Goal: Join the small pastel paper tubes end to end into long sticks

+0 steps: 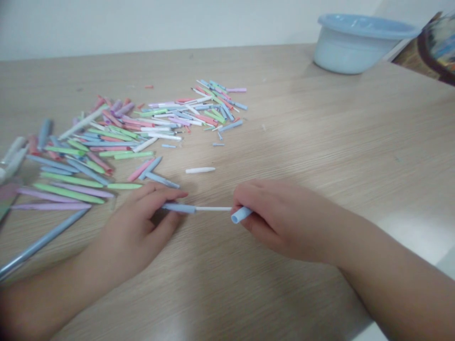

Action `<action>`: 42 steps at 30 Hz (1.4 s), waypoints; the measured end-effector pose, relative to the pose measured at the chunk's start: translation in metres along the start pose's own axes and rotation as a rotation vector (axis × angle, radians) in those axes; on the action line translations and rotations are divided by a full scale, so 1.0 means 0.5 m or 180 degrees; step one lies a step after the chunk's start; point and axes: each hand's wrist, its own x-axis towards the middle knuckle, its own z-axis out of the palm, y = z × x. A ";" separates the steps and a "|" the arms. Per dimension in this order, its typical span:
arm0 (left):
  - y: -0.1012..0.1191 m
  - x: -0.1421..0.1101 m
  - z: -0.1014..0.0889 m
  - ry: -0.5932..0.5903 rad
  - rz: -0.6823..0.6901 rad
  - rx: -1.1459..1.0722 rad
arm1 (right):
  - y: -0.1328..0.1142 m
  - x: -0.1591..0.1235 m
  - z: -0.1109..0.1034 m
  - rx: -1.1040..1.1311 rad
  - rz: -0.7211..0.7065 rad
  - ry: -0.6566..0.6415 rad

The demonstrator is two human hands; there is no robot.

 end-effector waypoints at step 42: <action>0.004 0.001 -0.014 -0.0296 -0.0182 -0.0874 | 0.008 0.008 0.006 0.0188 0.0139 0.0316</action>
